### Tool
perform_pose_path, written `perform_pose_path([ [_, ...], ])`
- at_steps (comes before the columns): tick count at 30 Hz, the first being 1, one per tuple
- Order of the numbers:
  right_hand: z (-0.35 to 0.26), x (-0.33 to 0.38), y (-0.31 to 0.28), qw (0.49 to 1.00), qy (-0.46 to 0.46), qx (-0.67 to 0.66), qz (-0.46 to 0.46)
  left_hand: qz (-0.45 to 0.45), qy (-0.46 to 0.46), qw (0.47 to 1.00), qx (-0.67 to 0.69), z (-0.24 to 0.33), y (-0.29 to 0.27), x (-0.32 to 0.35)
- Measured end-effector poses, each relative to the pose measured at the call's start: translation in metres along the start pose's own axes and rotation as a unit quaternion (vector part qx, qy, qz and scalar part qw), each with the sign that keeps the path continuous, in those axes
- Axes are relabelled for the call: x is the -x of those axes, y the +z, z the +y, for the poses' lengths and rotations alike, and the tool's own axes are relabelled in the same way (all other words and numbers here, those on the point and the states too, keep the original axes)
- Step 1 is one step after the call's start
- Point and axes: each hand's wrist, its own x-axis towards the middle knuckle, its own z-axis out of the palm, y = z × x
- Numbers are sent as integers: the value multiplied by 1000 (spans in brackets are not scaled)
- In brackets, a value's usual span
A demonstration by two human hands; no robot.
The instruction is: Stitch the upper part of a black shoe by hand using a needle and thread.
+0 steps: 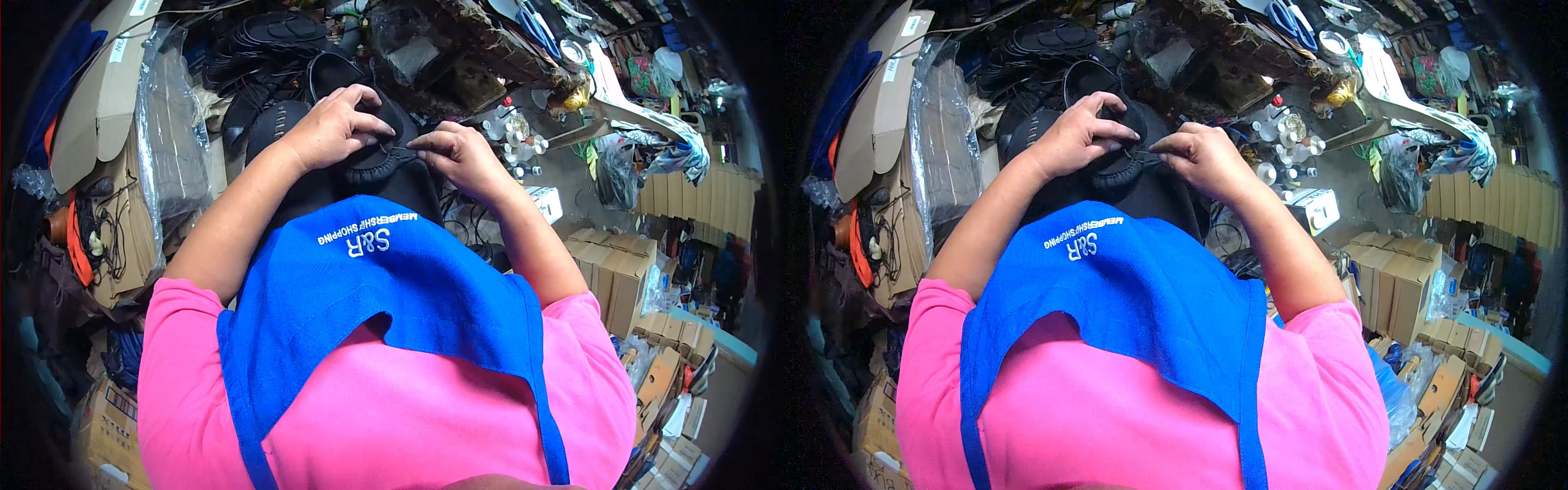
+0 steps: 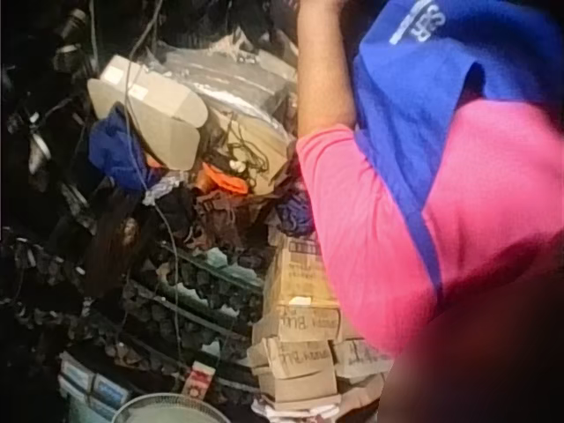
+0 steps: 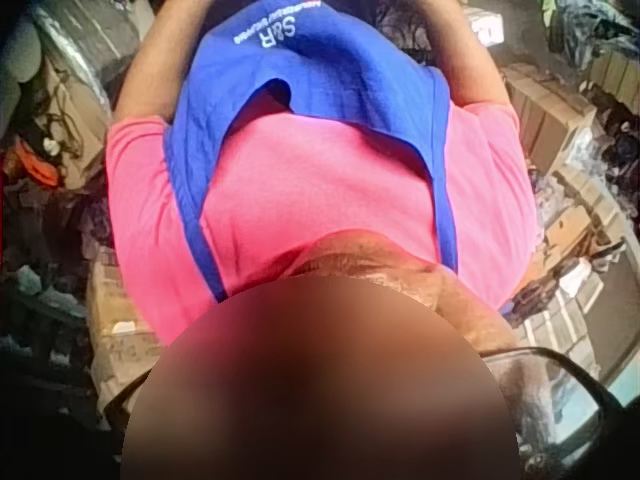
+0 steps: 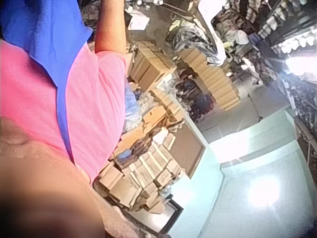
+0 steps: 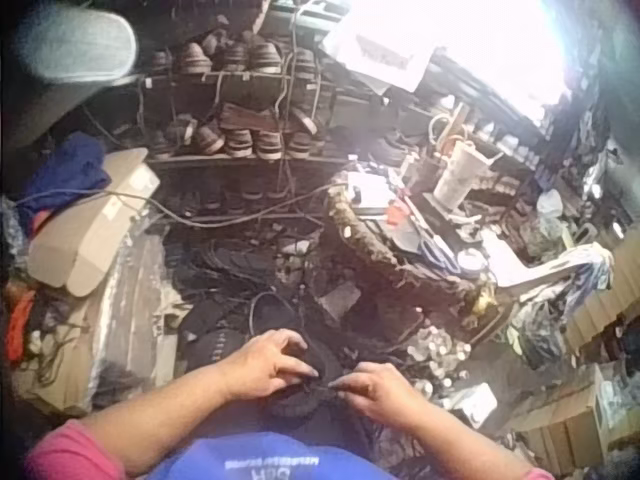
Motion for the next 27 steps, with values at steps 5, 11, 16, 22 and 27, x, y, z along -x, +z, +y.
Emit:
perform_pose_path([
  [5, -4, -4, 2, 999, -2, 40, 1, -7, -27, 999, 15, -3, 1, 1],
  [11, -19, -9, 0, 991, 2, 131, 2, -4, -27, 998, 62, -6, 6, -1],
  [16, -20, -10, 1, 989, 64, 128, -23, -37, 2, 997, 61, -4, 3, -5],
  [22, -22, -11, 1, 987, 81, 135, -21, -57, 4, 998, 8, -4, -1, -10],
  [27, -20, -11, 4, 989, 82, 119, -18, -48, -9, 998, 27, -10, 2, -11],
])
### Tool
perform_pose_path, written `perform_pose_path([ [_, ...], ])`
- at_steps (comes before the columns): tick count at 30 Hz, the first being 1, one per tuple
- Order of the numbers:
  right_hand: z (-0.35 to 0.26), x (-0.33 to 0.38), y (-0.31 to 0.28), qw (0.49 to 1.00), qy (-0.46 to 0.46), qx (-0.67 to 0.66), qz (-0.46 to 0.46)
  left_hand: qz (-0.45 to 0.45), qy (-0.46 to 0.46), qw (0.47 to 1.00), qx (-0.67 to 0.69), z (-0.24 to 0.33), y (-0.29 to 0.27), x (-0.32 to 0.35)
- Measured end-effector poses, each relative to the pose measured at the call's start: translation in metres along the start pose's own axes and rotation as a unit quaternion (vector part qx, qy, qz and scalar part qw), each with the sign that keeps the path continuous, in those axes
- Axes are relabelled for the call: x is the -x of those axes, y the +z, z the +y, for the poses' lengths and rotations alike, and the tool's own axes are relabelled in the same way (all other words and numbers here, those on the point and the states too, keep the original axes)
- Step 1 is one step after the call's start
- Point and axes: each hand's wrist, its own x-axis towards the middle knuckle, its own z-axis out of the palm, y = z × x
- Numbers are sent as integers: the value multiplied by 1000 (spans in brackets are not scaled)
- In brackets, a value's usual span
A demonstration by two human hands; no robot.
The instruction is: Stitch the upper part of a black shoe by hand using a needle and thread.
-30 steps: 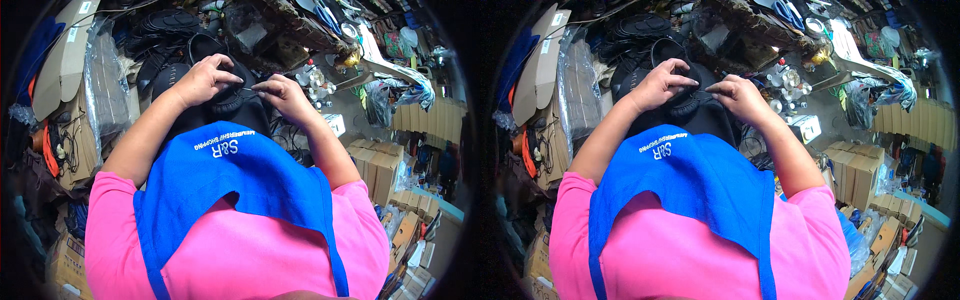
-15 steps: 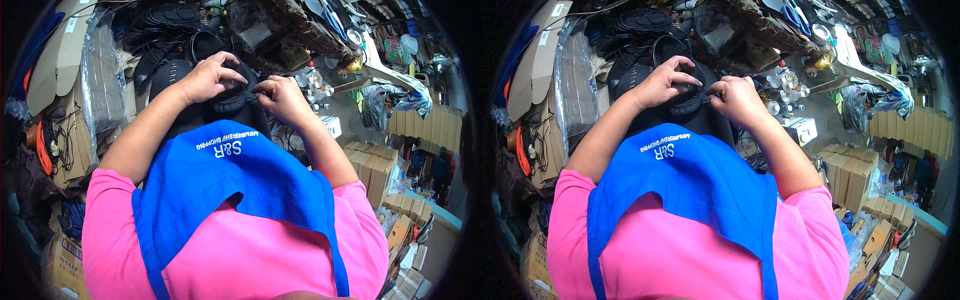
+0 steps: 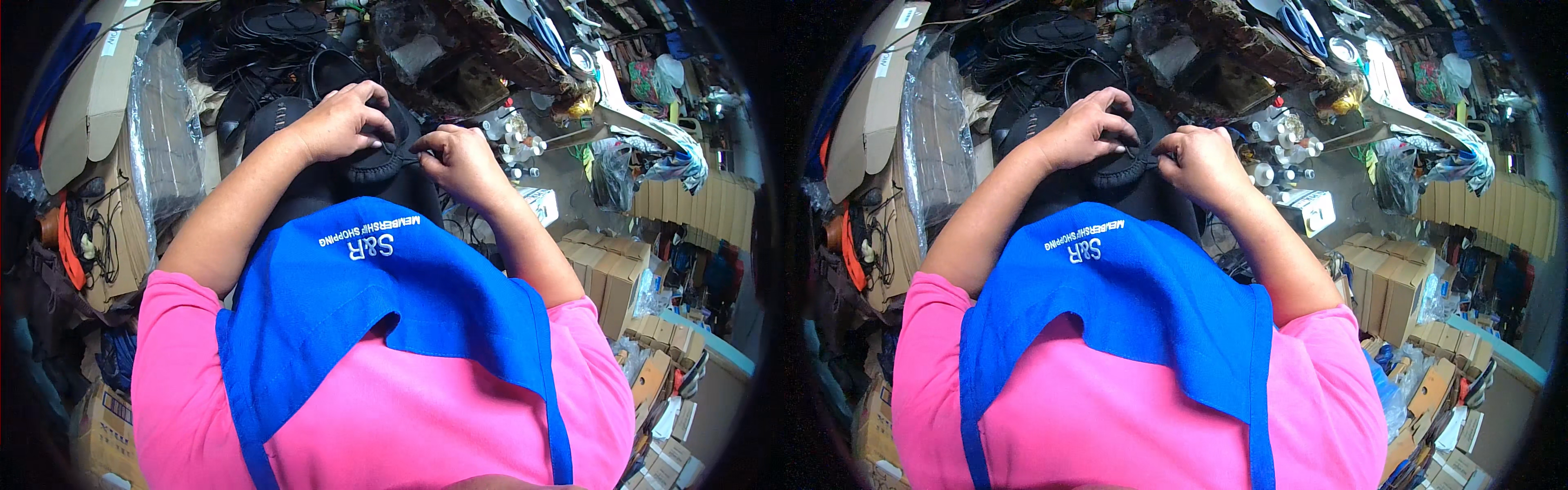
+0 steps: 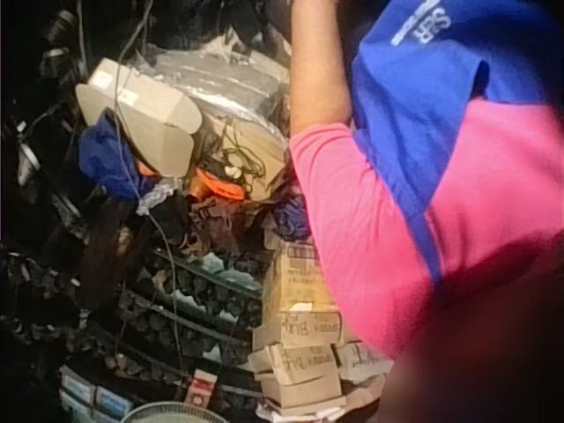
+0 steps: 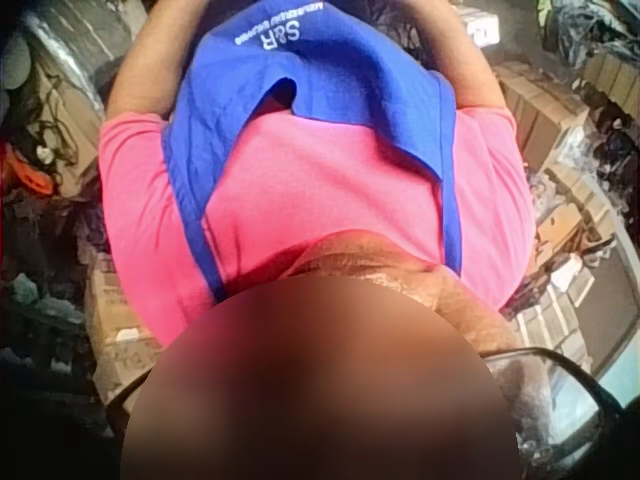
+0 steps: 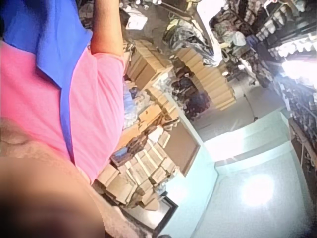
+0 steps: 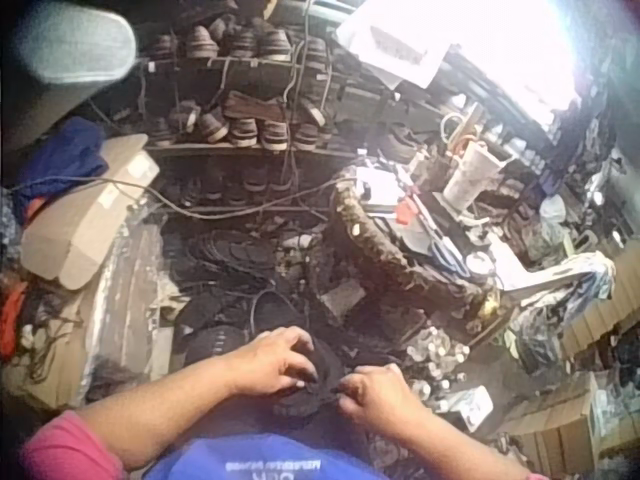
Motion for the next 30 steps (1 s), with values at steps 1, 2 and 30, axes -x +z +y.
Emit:
perform_pose_path([
  [1, 2, 0, 1, 1000, 0, 0, 0, 0, 0, 1000, 0, -1, 1, 0],
  [2, 5, -1, 3, 999, -8, -31, 0, 4, 1, 1000, 4, -1, 1, 0],
  [30, 22, -13, 27, 964, -51, -257, -36, 71, -21, 993, 89, 8, -3, 19],
])
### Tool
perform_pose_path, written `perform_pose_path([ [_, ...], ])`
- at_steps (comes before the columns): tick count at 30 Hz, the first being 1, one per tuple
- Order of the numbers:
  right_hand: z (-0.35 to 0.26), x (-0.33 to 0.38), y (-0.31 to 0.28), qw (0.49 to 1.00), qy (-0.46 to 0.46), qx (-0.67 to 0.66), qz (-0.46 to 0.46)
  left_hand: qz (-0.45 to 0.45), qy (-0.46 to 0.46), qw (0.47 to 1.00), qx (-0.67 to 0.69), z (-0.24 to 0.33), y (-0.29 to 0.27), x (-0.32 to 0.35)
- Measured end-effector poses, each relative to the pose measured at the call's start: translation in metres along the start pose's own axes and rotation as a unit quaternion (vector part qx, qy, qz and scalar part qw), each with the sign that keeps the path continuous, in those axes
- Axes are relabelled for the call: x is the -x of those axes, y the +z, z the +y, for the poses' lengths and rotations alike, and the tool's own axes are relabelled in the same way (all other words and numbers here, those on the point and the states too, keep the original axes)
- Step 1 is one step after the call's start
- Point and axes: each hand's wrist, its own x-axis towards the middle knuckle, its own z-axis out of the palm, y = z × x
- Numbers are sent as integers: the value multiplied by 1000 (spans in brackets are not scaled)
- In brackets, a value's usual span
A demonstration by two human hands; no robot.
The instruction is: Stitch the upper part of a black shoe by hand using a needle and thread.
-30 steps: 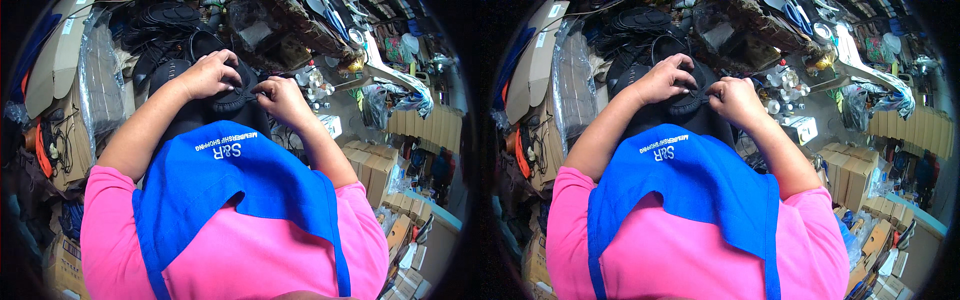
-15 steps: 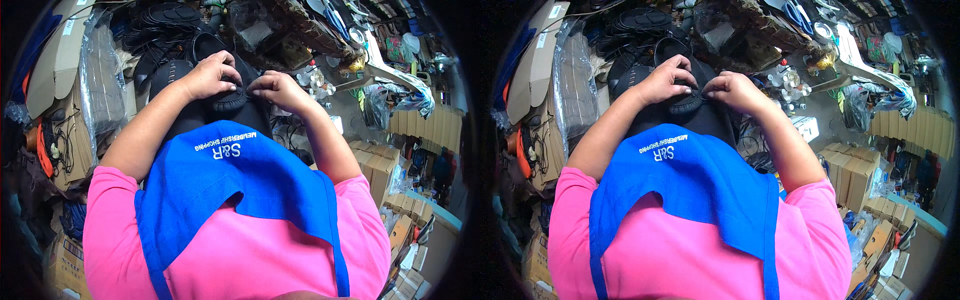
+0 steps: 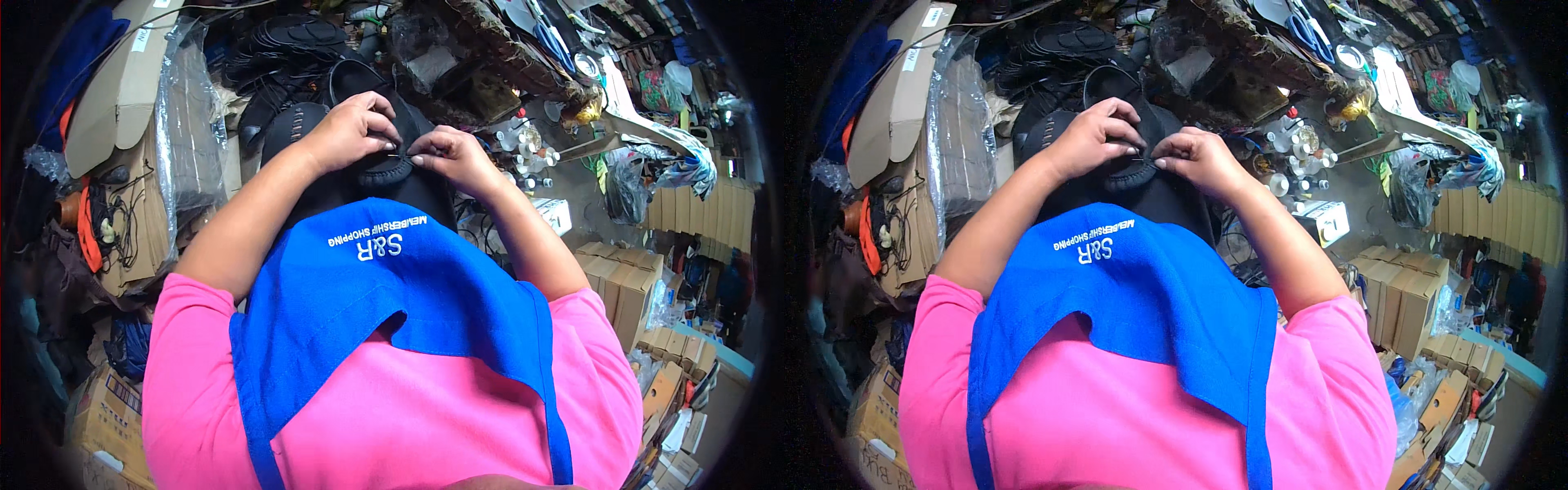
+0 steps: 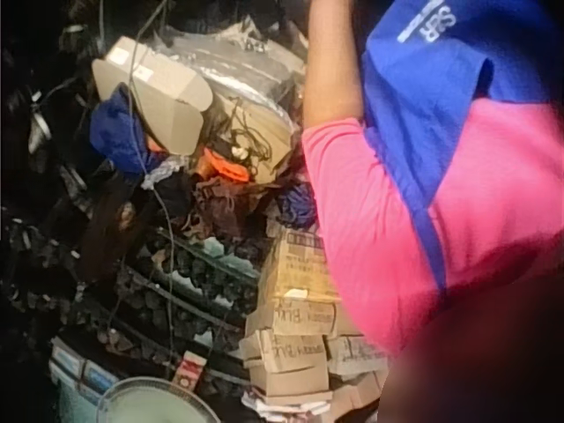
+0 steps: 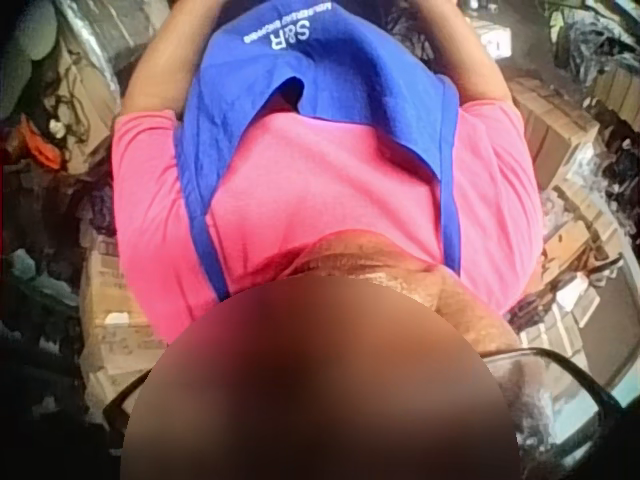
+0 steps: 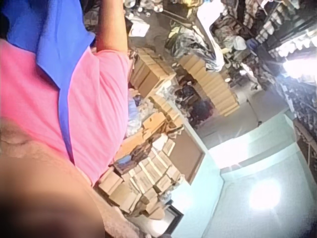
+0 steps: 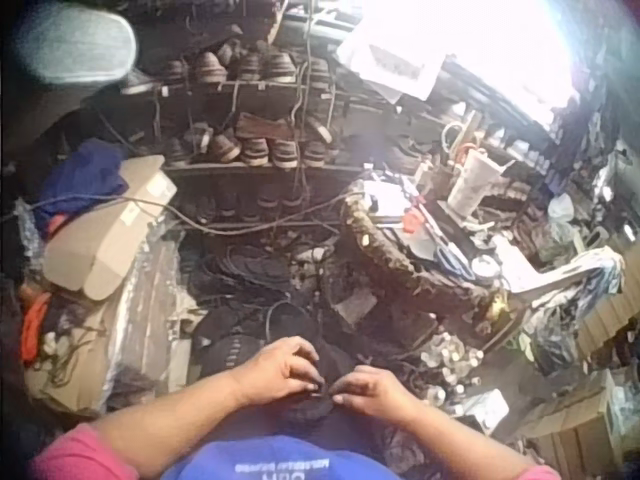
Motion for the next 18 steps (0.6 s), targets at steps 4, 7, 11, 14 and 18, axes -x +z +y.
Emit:
perform_pose_path([
  [4, -2, 15, -2, 995, -48, 79, 29, 27, -30, 998, -57, 18, -19, 45],
  [7, -5, 23, 6, 992, -57, 94, 58, 81, -238, 935, 250, 35, -49, 81],
  [11, 3, 30, 13, 981, -95, 136, 96, 271, -150, 798, 518, 64, -107, 109],
  [14, 3, 30, 14, 981, -106, 129, 95, 260, -73, 780, 564, 103, -152, 134],
  [18, -5, 32, 12, 990, -63, 112, 58, 190, 20, 820, 540, 141, -202, 160],
])
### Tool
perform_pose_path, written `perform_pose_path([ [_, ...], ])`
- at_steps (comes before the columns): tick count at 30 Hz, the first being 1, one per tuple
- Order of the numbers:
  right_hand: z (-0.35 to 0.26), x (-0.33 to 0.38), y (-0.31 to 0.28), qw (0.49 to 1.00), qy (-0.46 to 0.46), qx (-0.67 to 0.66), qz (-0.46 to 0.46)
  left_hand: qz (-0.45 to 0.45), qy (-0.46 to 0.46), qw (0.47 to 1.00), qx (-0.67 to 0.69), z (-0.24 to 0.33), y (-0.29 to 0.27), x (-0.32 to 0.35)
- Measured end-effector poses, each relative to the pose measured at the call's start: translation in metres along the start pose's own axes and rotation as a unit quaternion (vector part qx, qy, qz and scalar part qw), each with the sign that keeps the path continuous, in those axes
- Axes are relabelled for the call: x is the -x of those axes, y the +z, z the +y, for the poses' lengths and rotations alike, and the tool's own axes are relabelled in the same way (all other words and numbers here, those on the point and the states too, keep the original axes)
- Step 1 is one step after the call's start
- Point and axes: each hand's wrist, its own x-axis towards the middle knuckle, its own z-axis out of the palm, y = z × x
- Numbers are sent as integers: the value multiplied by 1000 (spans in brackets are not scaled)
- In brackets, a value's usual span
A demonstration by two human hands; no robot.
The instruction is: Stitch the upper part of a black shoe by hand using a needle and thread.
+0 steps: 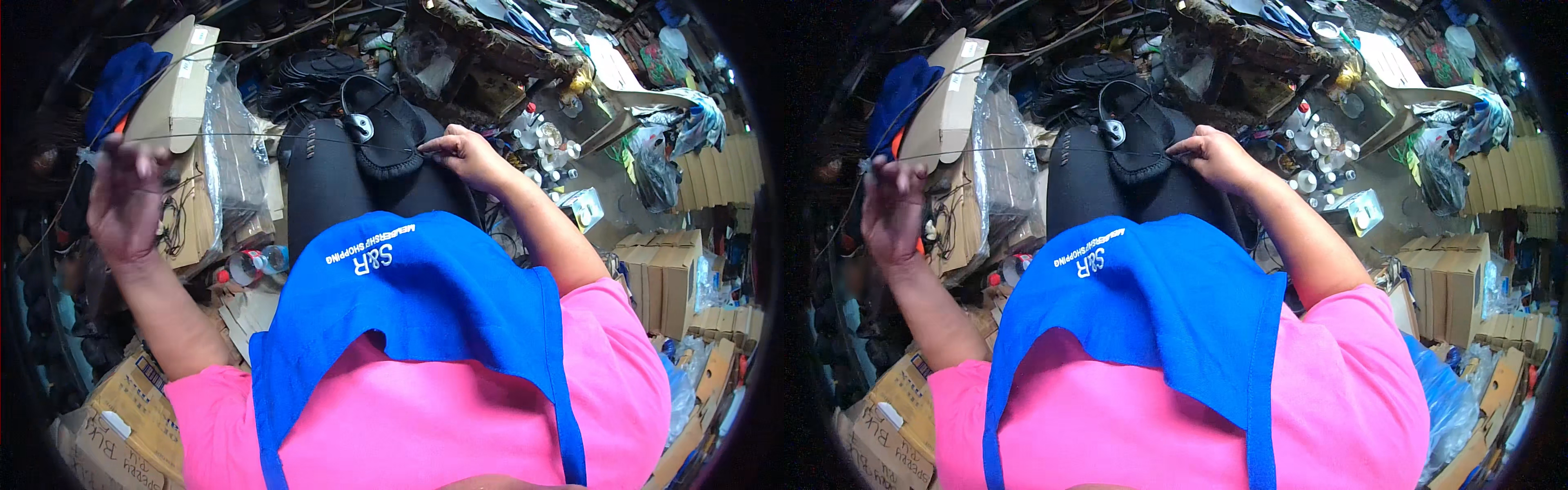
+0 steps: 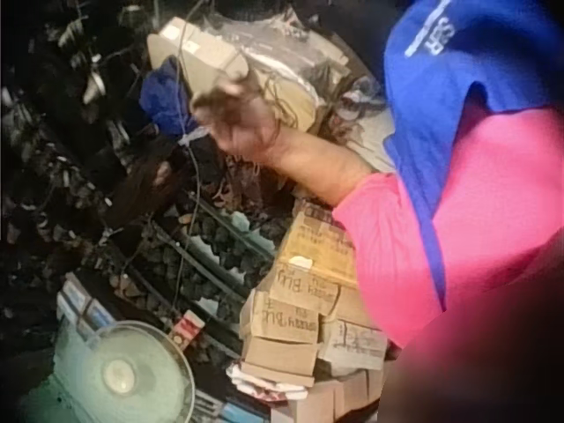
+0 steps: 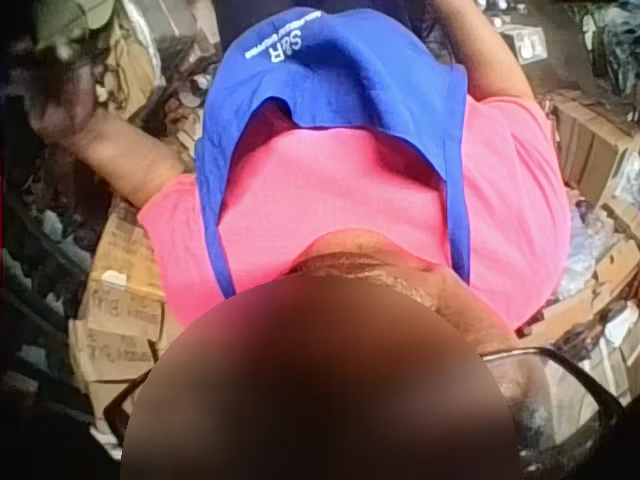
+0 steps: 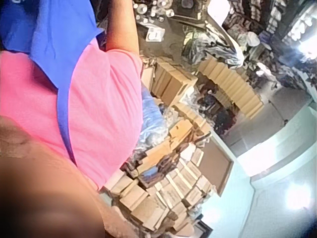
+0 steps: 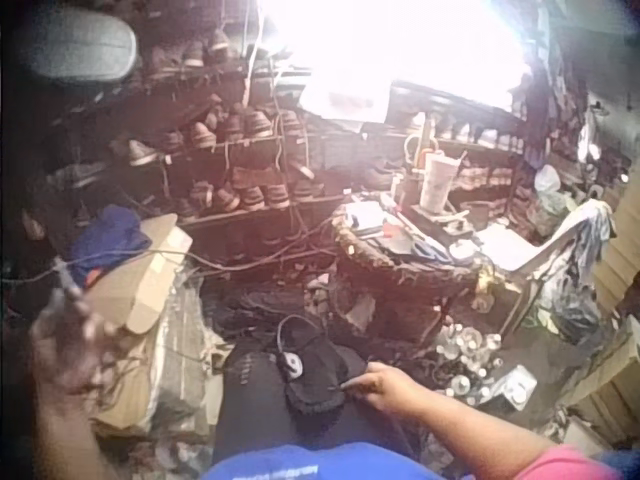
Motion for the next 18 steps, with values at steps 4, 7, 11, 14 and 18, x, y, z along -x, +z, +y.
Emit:
perform_pose_path([
  [4, -6, 4, 8, 999, -19, 30, 3, -77, 59, 995, 9, 57, 29, 15],
  [7, -20, 14, 12, 984, -48, 166, 45, 0, 149, 985, -93, 77, 25, 22],
  [11, -26, 21, 24, 959, -70, 261, 81, 213, 245, 880, -346, 83, -36, 19],
  [14, -36, 23, 26, 954, -60, 287, 67, 282, 176, 880, -338, 28, -71, 5],
  [18, -47, 26, 28, 951, -45, 302, 49, 266, 12, 906, -329, -81, -38, -8],
])
